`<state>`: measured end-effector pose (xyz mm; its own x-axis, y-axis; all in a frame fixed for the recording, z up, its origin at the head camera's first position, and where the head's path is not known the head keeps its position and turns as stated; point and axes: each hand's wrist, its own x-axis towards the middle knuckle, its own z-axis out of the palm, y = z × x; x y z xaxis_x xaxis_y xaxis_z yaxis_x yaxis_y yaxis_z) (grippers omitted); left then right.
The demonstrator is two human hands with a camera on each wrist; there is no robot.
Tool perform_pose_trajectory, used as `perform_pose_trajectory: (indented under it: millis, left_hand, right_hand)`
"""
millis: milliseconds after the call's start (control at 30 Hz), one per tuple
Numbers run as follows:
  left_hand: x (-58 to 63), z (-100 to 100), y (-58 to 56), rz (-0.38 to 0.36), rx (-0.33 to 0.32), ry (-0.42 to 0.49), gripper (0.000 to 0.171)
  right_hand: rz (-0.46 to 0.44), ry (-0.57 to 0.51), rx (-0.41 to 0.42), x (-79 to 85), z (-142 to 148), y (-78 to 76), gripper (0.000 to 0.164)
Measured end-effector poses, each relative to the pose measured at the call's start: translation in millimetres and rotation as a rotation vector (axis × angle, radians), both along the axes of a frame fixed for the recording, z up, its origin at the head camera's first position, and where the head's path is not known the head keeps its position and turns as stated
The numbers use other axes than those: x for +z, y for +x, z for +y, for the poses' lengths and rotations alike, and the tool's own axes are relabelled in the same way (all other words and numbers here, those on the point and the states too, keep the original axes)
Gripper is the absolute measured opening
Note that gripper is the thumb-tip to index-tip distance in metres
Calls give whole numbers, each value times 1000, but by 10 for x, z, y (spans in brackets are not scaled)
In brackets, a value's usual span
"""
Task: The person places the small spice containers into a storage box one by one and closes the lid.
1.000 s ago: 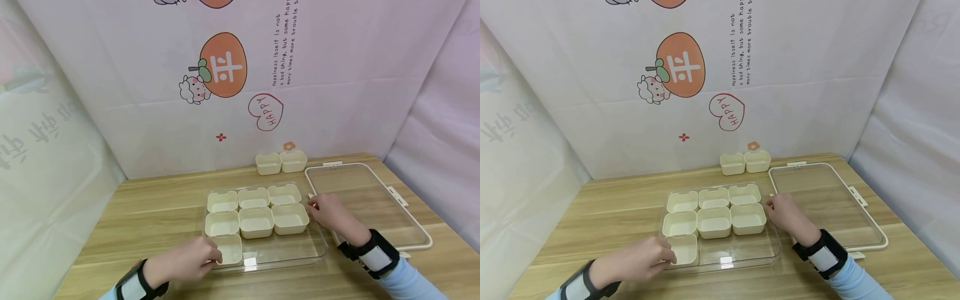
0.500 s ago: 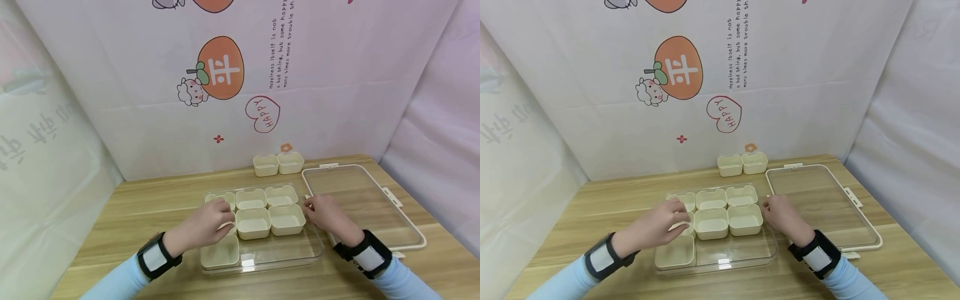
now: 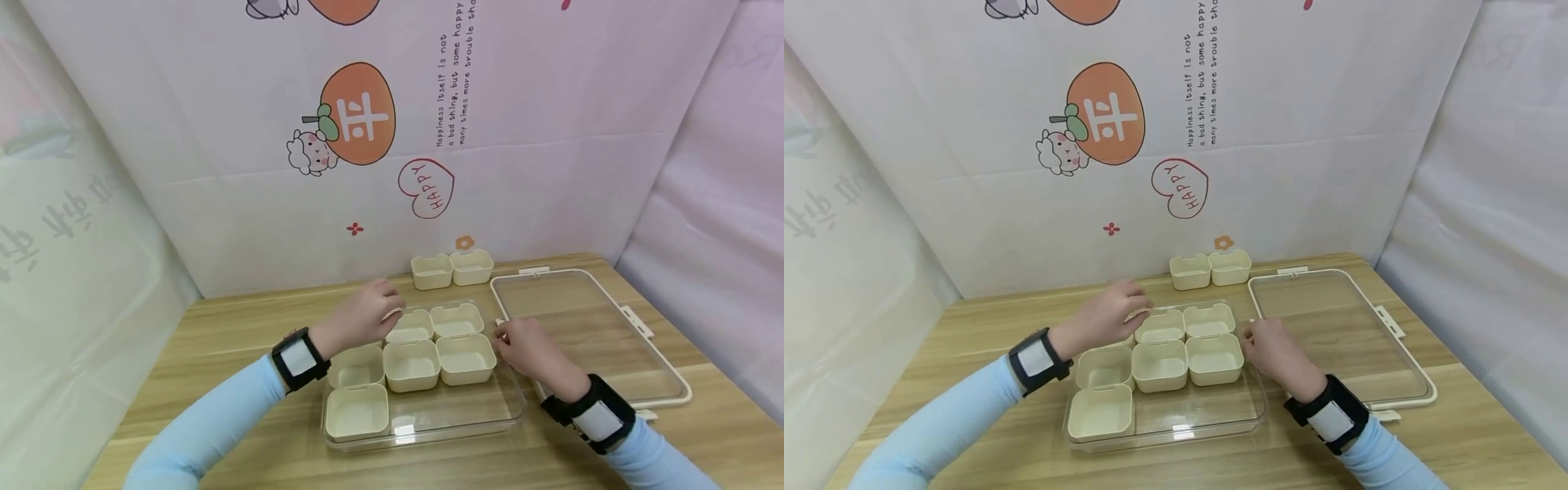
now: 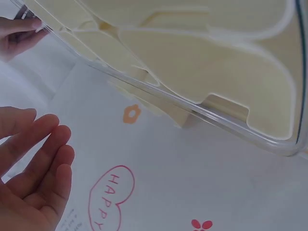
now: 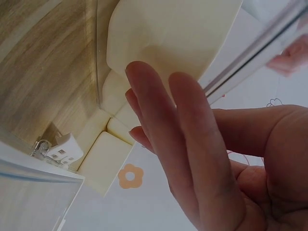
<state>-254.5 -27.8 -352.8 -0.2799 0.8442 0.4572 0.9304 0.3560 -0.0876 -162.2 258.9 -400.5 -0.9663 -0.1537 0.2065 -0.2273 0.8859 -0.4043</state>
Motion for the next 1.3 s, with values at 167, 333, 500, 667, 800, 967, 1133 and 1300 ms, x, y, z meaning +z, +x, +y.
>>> perform_pose_trajectory:
  millis: [167, 333, 500, 667, 800, 967, 1133, 1300]
  left_hand:
    - [10, 102, -199, 26, 37, -5, 4]
    - [-4, 181, -372, 35, 71, -20, 6]
    - [-17, 261, -515, -3, 105, -44, 3]
    - [-21, 334, -634, -8, 134, -60, 5]
    - [-20, 396, -721, 14, 135, -61, 6]
    - [-55, 493, -851, 16, 147, -80, 6]
    - [-99, 597, -975, 4, 184, -116, 6]
    - [-128, 693, -1060, -33, 232, -164, 8]
  right_hand:
    - [37, 14, 2, -17, 13, -22, 18]
    - [40, 17, 2, -33, 24, -31, 17]
    - [33, 16, -5, -33, 25, -28, 16]
    - [35, 13, -13, -31, 18, -27, 14]
    - [27, 2, -11, -26, 14, -30, 14]
    - [2, -4, -19, -25, 14, -37, 14]
    - [-9, -7, -26, -24, 12, -33, 12]
    - [-27, -19, -26, -30, 8, -36, 11]
